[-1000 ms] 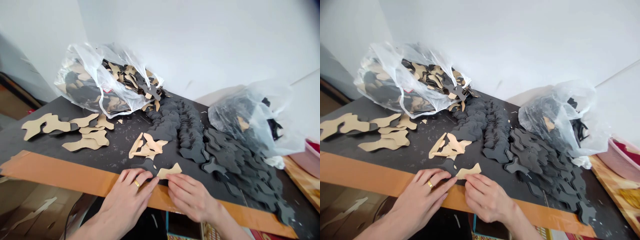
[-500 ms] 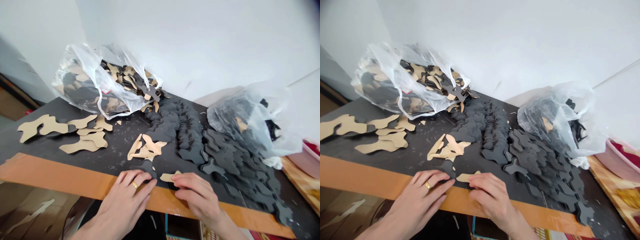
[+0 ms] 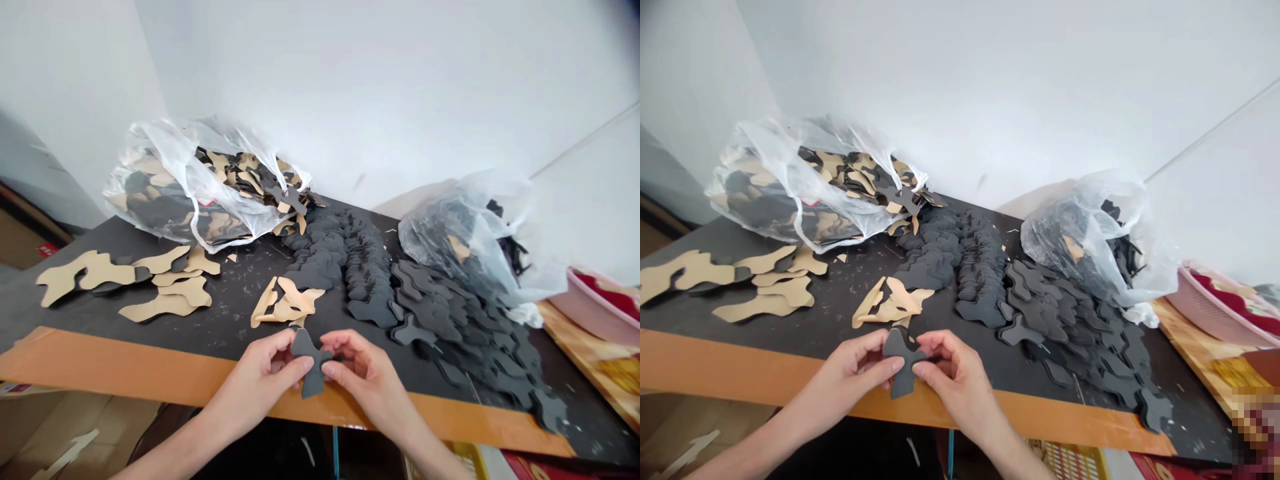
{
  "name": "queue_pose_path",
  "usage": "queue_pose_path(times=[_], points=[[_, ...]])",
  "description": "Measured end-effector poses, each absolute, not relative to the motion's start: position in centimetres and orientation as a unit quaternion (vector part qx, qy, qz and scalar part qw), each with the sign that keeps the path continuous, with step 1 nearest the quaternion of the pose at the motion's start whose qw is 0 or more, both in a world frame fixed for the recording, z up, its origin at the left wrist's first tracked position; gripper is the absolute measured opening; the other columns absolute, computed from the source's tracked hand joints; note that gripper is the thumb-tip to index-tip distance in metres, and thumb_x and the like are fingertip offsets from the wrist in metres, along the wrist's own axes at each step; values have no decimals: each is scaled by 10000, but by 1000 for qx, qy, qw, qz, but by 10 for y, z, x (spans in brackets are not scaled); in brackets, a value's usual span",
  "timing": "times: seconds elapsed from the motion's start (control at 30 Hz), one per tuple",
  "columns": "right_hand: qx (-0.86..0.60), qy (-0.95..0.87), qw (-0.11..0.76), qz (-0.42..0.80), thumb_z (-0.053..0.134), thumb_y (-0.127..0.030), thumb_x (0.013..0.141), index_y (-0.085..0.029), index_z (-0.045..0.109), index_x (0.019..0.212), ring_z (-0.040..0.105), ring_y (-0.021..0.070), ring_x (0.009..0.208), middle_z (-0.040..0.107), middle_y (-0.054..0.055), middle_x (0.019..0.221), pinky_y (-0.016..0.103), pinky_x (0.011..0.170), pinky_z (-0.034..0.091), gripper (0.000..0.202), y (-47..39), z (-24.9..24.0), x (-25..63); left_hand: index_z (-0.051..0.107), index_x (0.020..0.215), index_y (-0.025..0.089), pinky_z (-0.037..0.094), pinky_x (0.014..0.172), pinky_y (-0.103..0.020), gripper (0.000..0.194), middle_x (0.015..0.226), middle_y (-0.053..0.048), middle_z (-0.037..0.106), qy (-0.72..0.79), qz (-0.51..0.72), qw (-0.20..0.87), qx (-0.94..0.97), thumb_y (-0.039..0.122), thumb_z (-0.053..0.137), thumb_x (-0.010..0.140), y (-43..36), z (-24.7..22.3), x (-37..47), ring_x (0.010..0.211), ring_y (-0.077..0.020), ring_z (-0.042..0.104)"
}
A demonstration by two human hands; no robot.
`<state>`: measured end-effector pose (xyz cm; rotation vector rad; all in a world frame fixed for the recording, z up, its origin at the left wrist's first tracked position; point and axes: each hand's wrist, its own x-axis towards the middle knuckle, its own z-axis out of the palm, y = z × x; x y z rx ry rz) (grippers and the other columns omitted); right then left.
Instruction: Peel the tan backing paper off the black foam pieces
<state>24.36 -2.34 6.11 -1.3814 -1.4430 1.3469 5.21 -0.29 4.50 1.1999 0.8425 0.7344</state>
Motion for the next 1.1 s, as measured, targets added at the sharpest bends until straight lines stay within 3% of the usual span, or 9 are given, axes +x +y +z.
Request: queue_pose_path(times=[0.1,0.23,0.5,0.63,0.73,1.0,1.1], points=[[-537,-635,275,483,610,-271,912,-219,660,913,576,134,721,617,-11,820,241,645,463,72,-23,67,242,552,816,171,411,621,-221,178,740,37,476,389,312,663,558,323,571,907,-3,46,45,689,-126,449],[-513,-740,207,384,581,-246,943,-203,569,715,475,115,639,516,-40,708,235,571,351,232,-21,80,238,521,763,180,339,569,-212,224,696,55,408,407,273,614,618,344,549,914,-3,50,38,643,-118,386],[-475,-818,127,298,509,-203,983,-207,615,839,547,142,680,616,2,814,256,633,393,179,-26,85,229,577,758,179,329,565,-220,279,668,40,470,412,240,544,691,392,513,926,-2,53,32,633,-138,422],[-487,-827,149,238,489,-193,970,-196,571,723,469,127,585,548,-6,699,257,550,323,260,-23,83,225,523,721,186,303,560,-222,298,667,45,448,411,251,542,689,384,500,942,3,56,34,622,-131,401],[-485,-838,190,163,471,-177,952,-189,554,675,443,128,567,511,2,659,276,532,290,290,-15,84,223,546,758,184,350,603,-230,249,706,35,511,376,303,570,665,360,509,930,14,61,40,655,-141,452],[-423,-866,239,-115,448,-100,929,-183,609,744,496,174,649,581,47,698,312,592,337,259,10,94,218,528,751,177,409,650,-255,228,716,17,517,361,393,550,643,358,504,888,51,71,58,688,-152,485],[-419,-853,280,-137,475,-131,955,-174,619,753,503,175,649,596,49,707,312,584,348,252,16,87,218,529,771,179,426,660,-262,251,738,2,543,374,414,530,638,397,496,889,55,68,63,711,-163,508]])
